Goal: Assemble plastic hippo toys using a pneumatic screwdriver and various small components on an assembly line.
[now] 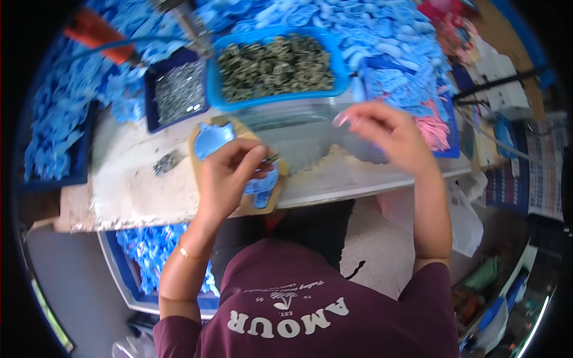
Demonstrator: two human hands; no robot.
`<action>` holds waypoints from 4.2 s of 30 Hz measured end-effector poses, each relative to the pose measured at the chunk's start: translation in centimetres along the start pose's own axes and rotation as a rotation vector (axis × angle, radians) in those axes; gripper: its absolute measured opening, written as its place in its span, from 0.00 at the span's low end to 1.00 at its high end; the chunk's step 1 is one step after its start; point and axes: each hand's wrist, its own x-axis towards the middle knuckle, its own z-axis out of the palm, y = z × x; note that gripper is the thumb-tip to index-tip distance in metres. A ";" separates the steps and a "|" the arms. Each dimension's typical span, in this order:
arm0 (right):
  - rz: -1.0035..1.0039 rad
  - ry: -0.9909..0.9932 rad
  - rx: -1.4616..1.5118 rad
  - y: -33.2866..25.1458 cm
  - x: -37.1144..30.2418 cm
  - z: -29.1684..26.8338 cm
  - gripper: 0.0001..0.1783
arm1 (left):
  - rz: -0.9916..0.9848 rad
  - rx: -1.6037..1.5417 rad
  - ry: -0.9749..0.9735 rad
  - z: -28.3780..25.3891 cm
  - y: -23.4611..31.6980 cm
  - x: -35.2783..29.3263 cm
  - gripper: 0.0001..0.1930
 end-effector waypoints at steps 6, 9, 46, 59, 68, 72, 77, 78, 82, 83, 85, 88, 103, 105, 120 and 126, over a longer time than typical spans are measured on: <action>0.003 -0.200 0.029 -2.6 1.1 8.6 0.13 | -0.007 0.008 0.018 -0.6 -0.4 -0.3 0.11; 0.035 -0.177 0.042 -2.3 1.6 9.5 0.13 | 0.011 -0.024 0.033 -1.1 -0.4 -0.8 0.12; -0.651 -0.106 -0.877 -0.2 4.2 18.6 0.08 | 0.660 0.852 0.311 -8.5 -2.2 -4.1 0.08; -0.698 -0.318 -0.944 -0.9 5.8 18.1 0.05 | 0.772 1.230 0.047 -7.5 -4.4 -4.7 0.18; -0.549 -0.202 -0.793 -1.2 4.0 15.9 0.05 | 0.765 1.210 0.048 -7.4 -4.6 -4.7 0.19; -0.369 -0.174 -0.757 -0.8 2.6 15.2 0.07 | 0.769 1.199 0.059 -7.4 -4.9 -4.8 0.20; -0.457 -0.044 -0.712 0.2 2.0 15.6 0.07 | 0.735 1.199 0.039 -7.3 -5.2 -4.7 0.23; -0.472 -0.019 -0.693 0.3 1.9 15.6 0.07 | 0.735 1.199 0.036 -7.3 -5.2 -4.7 0.23; -0.409 -0.025 -0.630 0.6 2.2 15.6 0.06 | 0.731 1.188 0.042 -7.2 -5.1 -4.5 0.23; -0.378 -0.035 -0.616 0.5 2.4 15.5 0.06 | 0.735 1.190 0.047 -7.2 -5.1 -4.4 0.23; -0.349 -0.047 -0.600 0.4 2.5 15.5 0.06 | 0.738 1.190 0.046 -7.3 -5.1 -4.4 0.23; -0.306 -0.091 -0.619 -0.1 3.0 15.2 0.06 | 0.736 1.199 0.055 -7.4 -4.8 -4.6 0.21; -0.991 0.407 -0.186 -15.1 22.7 20.3 0.27 | 0.770 1.220 0.532 -14.3 0.0 4.0 0.04; -0.653 0.168 0.043 -16.8 21.0 20.1 0.24 | 0.695 1.386 0.498 -16.8 -0.3 6.5 0.08; -0.239 0.048 0.093 -16.3 15.0 18.1 0.14 | 0.368 1.345 0.340 -14.9 0.6 12.4 0.07; -0.256 -0.024 0.078 -14.9 15.0 16.9 0.09 | 0.815 1.428 0.303 -14.9 -0.2 9.7 0.07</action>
